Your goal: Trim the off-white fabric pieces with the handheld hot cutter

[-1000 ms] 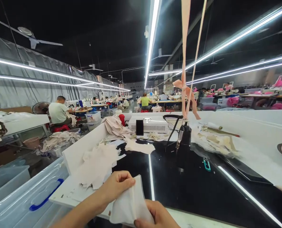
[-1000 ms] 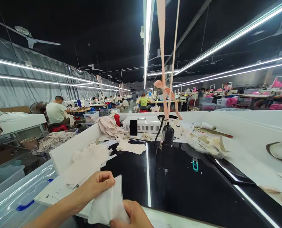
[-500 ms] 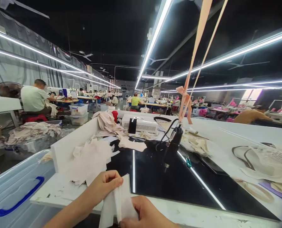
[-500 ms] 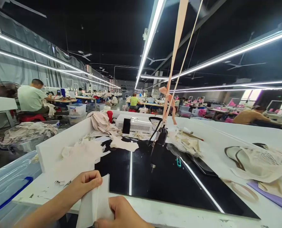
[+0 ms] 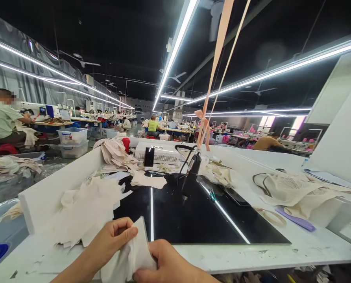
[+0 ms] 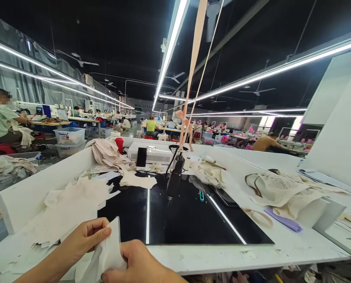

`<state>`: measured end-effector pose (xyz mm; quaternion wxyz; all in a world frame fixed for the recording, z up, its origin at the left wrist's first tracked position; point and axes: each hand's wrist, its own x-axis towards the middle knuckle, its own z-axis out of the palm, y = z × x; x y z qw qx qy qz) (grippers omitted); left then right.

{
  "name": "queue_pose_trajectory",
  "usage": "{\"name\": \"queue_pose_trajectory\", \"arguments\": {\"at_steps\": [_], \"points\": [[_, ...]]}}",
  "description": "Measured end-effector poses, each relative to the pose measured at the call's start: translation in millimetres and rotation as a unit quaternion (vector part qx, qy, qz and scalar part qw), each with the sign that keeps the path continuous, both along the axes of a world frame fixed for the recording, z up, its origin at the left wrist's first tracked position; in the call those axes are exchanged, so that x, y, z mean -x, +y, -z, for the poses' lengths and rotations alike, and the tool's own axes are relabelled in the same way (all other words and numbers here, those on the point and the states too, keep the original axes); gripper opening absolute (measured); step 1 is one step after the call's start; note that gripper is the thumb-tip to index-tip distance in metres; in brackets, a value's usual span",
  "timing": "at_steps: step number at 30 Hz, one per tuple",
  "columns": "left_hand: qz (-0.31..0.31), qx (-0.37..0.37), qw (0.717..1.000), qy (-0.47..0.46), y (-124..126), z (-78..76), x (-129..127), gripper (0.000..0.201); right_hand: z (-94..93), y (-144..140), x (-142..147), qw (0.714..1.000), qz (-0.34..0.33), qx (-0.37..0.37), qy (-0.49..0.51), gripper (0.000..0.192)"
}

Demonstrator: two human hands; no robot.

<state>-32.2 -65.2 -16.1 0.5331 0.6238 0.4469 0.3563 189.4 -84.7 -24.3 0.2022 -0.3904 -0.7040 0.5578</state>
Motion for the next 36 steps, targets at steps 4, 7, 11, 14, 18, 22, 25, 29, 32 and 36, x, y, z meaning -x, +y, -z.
{"name": "queue_pose_trajectory", "arguments": {"at_steps": [4, 7, 11, 14, 18, 22, 25, 29, 32, 36], "points": [[-0.007, 0.023, 1.000, -0.006, 7.8, 8.5, -2.1, 0.080, -1.0, 4.6, -3.1, 1.000, 0.011, 0.012, 0.025, 0.015], [-0.021, 0.014, 1.000, -0.004, 17.1, 13.4, -6.5, 0.082, 3.3, 9.5, -6.5, 0.999, 0.025, 0.007, 0.029, 0.014], [-0.048, -0.050, 0.997, 0.034, 32.4, 1.8, -9.0, 0.078, 13.8, 25.9, -8.4, 0.998, 0.051, -0.021, 0.014, 0.011], [-0.082, -0.146, 0.982, 0.086, 45.2, -17.6, -5.8, 0.067, 16.8, 47.2, -8.8, 0.993, 0.078, -0.087, -0.007, 0.013], [-0.095, -0.472, 0.850, 0.214, 57.8, -22.5, -7.2, 0.044, 11.4, 80.5, -16.5, 0.961, 0.133, -0.234, -0.065, 0.030], [0.032, -0.650, 0.700, 0.294, 60.7, 17.4, -32.3, 0.037, 12.6, 109.9, -35.1, 0.908, 0.147, -0.353, -0.169, 0.045], [0.070, -0.660, 0.676, 0.320, 59.8, 55.9, -55.7, 0.030, 25.0, 126.4, -49.2, 0.867, 0.143, -0.399, -0.262, 0.031], [0.080, -0.611, 0.701, 0.360, 58.5, 82.3, -68.1, 0.050, 42.7, 142.8, -60.3, 0.812, 0.139, -0.436, -0.362, 0.026], [0.084, -0.590, 0.720, 0.357, 57.1, 84.9, -66.9, 0.046, 45.1, 150.7, -63.0, 0.774, 0.150, -0.463, -0.405, 0.026], [0.067, -0.599, 0.729, 0.325, 53.9, 83.8, -65.6, 0.041, 33.8, 142.3, -61.4, 0.739, 0.151, -0.513, -0.409, 0.031]]}}
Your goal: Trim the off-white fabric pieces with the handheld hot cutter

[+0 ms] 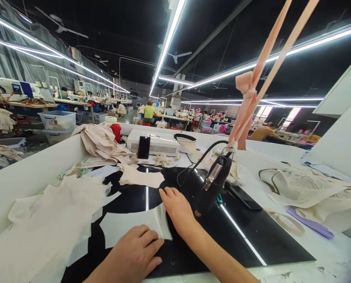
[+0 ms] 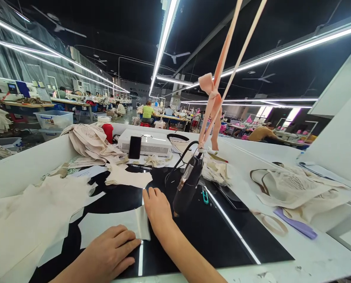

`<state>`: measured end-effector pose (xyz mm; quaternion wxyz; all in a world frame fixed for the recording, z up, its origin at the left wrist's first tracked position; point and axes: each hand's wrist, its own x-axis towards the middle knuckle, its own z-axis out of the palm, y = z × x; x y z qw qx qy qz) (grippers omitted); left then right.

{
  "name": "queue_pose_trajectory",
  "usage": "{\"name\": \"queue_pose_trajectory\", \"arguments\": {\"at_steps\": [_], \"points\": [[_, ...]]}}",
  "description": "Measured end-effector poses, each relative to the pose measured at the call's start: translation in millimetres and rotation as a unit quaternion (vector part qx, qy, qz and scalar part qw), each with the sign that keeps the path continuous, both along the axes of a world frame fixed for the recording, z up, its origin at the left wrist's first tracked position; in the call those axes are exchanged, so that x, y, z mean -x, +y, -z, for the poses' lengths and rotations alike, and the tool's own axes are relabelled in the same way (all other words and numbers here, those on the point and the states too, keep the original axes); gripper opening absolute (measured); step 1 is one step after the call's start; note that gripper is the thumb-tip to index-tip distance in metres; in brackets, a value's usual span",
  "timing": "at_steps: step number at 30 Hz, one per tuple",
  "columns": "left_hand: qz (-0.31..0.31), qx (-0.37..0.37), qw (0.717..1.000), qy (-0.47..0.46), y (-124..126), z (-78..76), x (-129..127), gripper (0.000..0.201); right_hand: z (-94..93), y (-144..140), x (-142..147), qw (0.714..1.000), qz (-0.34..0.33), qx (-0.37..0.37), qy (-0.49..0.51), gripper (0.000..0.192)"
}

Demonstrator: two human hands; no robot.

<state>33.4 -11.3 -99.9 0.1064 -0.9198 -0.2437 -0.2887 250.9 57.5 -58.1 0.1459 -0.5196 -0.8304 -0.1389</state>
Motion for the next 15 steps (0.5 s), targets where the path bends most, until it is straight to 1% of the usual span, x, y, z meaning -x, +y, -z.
{"name": "queue_pose_trajectory", "arguments": {"at_steps": [2, 3, 5, 6, 8, 11, 13, 15], "points": [[0.003, 0.008, 1.000, -0.012, -1.8, -0.5, 0.4, 0.042, -5.3, -14.1, 3.0, 0.999, -0.041, -0.018, -0.006, 0.034], [0.005, 0.019, 1.000, -0.017, -2.6, -0.9, 0.8, 0.044, -6.2, -22.3, 4.9, 0.998, -0.064, -0.023, -0.008, 0.032], [0.009, 0.045, 0.999, -0.029, -3.7, -1.6, 2.1, 0.043, -4.0, -37.0, 8.7, 0.994, -0.102, -0.024, -0.011, 0.020], [0.011, 0.056, 0.998, -0.036, -4.2, -2.0, 2.8, 0.040, -1.1, -42.4, 10.2, 0.993, -0.115, -0.022, -0.013, 0.012], [0.011, 0.070, 0.997, -0.038, -4.7, -2.9, 4.3, 0.032, 5.8, -48.1, 11.8, 0.992, -0.124, -0.021, -0.010, 0.013], [0.005, 0.065, 0.998, -0.022, -5.4, -5.7, 6.3, 0.027, 11.0, -48.9, 10.8, 0.992, -0.118, -0.034, 0.007, 0.015], [0.002, 0.053, 0.998, -0.018, -5.4, -8.6, 8.1, 0.023, 7.9, -50.8, 9.2, 0.991, -0.122, -0.050, 0.026, 0.020], [0.000, 0.036, 0.999, -0.020, -4.8, -11.8, 10.2, 0.022, -0.1, -57.2, 6.3, 0.986, -0.140, -0.071, 0.050, 0.023]]}}
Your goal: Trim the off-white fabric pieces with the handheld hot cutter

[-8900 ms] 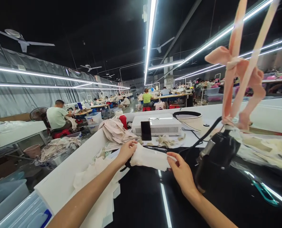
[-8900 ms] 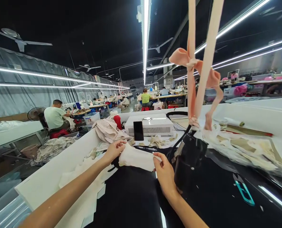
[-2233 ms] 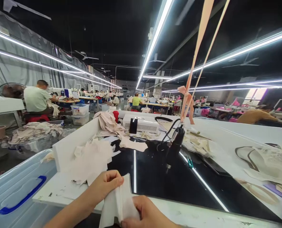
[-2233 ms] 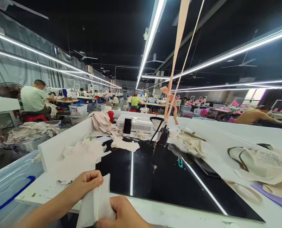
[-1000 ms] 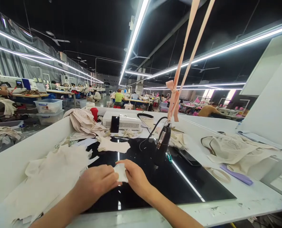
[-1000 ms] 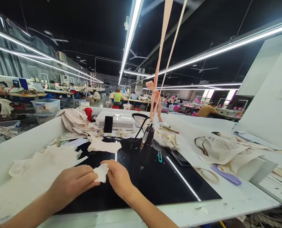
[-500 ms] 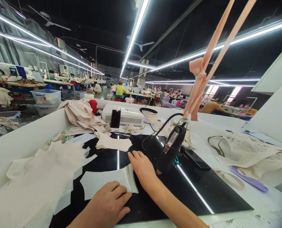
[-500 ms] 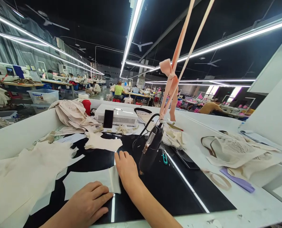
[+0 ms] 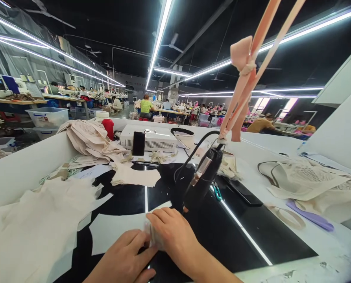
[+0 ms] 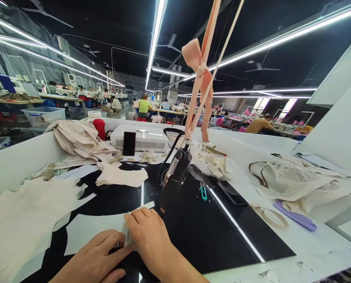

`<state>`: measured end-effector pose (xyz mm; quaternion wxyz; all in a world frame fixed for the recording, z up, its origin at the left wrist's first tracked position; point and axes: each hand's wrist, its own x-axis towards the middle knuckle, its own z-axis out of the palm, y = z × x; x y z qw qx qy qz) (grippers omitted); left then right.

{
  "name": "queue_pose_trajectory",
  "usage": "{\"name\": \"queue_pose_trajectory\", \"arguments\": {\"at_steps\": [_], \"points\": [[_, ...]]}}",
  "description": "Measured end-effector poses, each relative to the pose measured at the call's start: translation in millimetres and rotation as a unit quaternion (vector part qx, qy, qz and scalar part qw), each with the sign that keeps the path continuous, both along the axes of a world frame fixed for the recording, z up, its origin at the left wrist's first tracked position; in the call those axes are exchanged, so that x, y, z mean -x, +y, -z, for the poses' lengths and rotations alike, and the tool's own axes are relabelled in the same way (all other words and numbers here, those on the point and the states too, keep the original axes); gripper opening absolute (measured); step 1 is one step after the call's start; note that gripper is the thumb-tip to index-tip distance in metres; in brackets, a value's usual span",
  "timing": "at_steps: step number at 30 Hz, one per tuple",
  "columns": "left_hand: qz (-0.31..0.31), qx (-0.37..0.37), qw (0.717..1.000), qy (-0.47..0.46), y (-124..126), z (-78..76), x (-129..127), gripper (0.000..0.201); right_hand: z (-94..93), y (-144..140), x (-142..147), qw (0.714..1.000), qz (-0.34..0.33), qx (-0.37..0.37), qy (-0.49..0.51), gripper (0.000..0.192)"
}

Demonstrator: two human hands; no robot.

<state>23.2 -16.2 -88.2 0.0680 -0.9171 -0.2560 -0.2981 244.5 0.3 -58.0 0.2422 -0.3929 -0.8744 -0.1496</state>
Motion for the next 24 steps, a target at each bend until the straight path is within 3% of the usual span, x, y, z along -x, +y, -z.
{"name": "queue_pose_trajectory", "arguments": {"at_steps": [4, 6, 8, 10, 11, 13, 17, 20, 22, 24], "points": [[0.005, -0.038, 0.999, 0.005, 1.8, -4.3, 4.6, 0.026, -24.6, -22.8, -18.0, 0.995, -0.049, -0.071, 0.055, 0.031], [0.014, -0.041, 0.999, 0.020, 1.9, -5.6, 6.5, 0.027, -37.4, -32.1, -34.3, 0.982, -0.066, -0.162, 0.075, 0.035], [0.025, -0.032, 0.998, 0.038, 1.8, -7.0, 8.4, 0.029, -46.8, -35.1, -51.7, 0.950, -0.053, -0.285, 0.115, 0.033], [0.032, -0.015, 0.998, 0.051, 2.1, -8.6, 10.0, 0.032, -50.9, -30.4, -66.5, 0.914, 0.002, -0.346, 0.211, 0.044], [0.033, -0.004, 0.998, 0.055, 2.5, -9.6, 10.7, 0.033, -51.1, -25.6, -72.2, 0.900, 0.033, -0.338, 0.275, 0.053], [0.037, 0.023, 0.997, 0.060, 3.2, -12.0, 11.5, 0.034, -49.1, -13.6, -79.9, 0.876, 0.078, -0.251, 0.403, 0.072], [0.059, 0.104, 0.991, 0.067, 1.6, -20.3, 10.7, 0.035, -47.1, 5.2, -81.4, 0.836, 0.056, 0.000, 0.545, 0.095], [0.074, 0.172, 0.980, 0.070, -1.6, -27.5, 7.8, 0.033, -53.4, 6.4, -72.9, 0.795, 0.026, 0.104, 0.598, 0.066], [0.076, 0.199, 0.974, 0.070, -3.3, -31.4, 4.4, 0.029, -59.8, 2.8, -65.8, 0.773, 0.019, 0.119, 0.623, 0.045], [0.074, 0.205, 0.974, 0.064, -4.3, -34.4, -1.0, 0.026, -66.3, -2.0, -59.4, 0.764, 0.007, 0.118, 0.634, 0.043]]}}
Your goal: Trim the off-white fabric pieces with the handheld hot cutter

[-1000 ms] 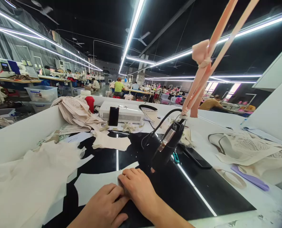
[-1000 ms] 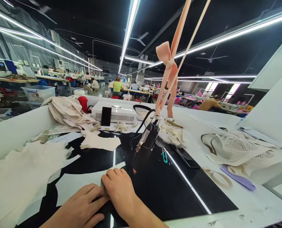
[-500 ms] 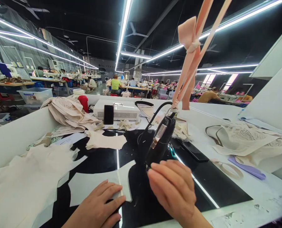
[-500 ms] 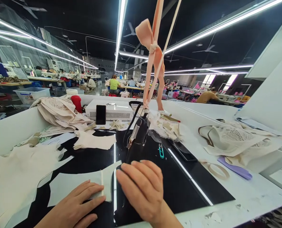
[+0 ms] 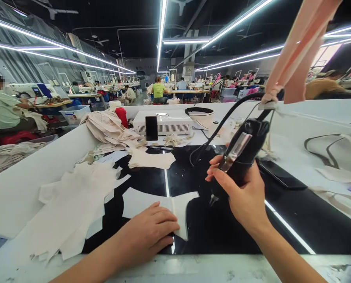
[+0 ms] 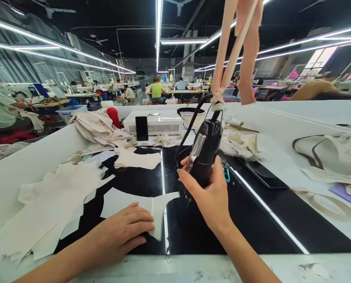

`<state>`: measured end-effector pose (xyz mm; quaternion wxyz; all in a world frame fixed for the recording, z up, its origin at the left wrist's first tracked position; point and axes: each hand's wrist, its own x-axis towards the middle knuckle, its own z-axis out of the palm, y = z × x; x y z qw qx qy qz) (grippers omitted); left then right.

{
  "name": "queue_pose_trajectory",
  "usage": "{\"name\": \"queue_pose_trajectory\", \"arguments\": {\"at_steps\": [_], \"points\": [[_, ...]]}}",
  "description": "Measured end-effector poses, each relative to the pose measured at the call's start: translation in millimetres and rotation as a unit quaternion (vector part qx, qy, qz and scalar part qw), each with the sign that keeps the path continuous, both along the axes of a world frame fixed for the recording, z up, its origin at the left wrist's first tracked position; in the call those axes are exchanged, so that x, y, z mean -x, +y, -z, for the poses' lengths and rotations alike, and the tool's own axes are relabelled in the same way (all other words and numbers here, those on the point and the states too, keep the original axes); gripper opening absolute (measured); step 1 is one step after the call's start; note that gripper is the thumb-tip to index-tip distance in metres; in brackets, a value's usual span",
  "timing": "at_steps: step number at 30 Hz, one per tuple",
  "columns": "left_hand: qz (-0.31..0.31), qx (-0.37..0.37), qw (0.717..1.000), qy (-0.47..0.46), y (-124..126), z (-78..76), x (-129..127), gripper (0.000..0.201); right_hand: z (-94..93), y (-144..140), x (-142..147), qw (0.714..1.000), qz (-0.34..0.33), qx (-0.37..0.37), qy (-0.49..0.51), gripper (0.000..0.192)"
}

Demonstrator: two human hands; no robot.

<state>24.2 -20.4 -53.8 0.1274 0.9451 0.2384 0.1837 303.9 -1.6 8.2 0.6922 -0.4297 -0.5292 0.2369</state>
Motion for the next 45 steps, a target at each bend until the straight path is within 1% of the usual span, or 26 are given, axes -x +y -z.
{"name": "queue_pose_trajectory", "arguments": {"at_steps": [3, 7, 12, 14, 16, 18, 20, 22, 23, 26, 28, 32, 36, 40, 45], "points": [[-0.002, -0.036, 0.999, -0.010, -0.4, -3.3, -11.9, 0.022, -7.8, -7.2, 8.2, 1.000, -0.004, -0.006, 0.003, 0.054], [0.013, -0.120, 0.993, -0.005, 0.1, -4.2, -27.9, 0.022, -14.0, -18.9, 19.2, 0.999, 0.039, -0.002, -0.019, 0.053], [0.058, -0.196, 0.978, 0.031, 1.2, -1.4, -35.0, 0.017, -11.4, -40.2, 31.5, 0.999, 0.043, 0.000, -0.018, 0.059], [0.071, -0.217, 0.973, 0.046, 1.3, 0.5, -35.2, 0.023, -7.5, -47.3, 35.1, 0.999, 0.037, -0.003, -0.021, 0.053], [0.076, -0.234, 0.968, 0.043, 1.7, 3.9, -35.1, 0.029, -4.2, -52.0, 37.6, 0.999, 0.023, -0.015, -0.022, 0.043], [0.082, -0.241, 0.966, 0.036, 2.8, 9.3, -34.9, 0.027, -2.6, -54.6, 39.2, 1.000, -0.010, -0.022, -0.011, 0.034], [0.086, -0.233, 0.968, 0.028, 4.5, 16.3, -34.6, 0.022, -2.5, -55.5, 40.6, 0.997, -0.065, -0.026, 0.016, 0.029], [0.084, -0.212, 0.973, 0.016, 6.4, 22.6, -34.4, 0.020, -2.7, -55.7, 43.4, 0.991, -0.120, -0.027, 0.047, 0.031], [0.084, -0.201, 0.976, 0.005, 7.1, 24.7, -34.3, 0.020, -2.5, -55.6, 45.6, 0.989, -0.134, -0.030, 0.063, 0.033], [0.081, -0.158, 0.984, -0.021, 7.2, 24.6, -33.7, 0.020, 0.2, -55.6, 54.6, 0.986, -0.125, -0.046, 0.103, 0.036], [0.071, -0.119, 0.990, -0.026, 5.9, 19.9, -33.3, 0.021, 3.2, -55.4, 60.2, 0.984, -0.119, -0.055, 0.117, 0.039], [0.049, -0.048, 0.997, -0.043, 4.3, 9.3, -32.1, 0.023, 8.8, -54.1, 65.2, 0.982, -0.126, -0.053, 0.131, 0.044], [0.066, -0.001, 0.994, -0.091, 8.5, 4.3, -29.4, 0.025, 10.6, -51.9, 63.8, 0.977, -0.139, -0.059, 0.152, 0.042], [0.098, 0.020, 0.990, -0.100, 14.3, 3.7, -26.7, 0.023, 9.2, -49.6, 61.2, 0.974, -0.147, -0.063, 0.164, 0.042], [0.087, 0.013, 0.993, -0.084, 13.7, 8.2, -27.5, 0.018, 5.9, -50.1, 60.0, 0.975, -0.139, -0.061, 0.164, 0.041]]}}
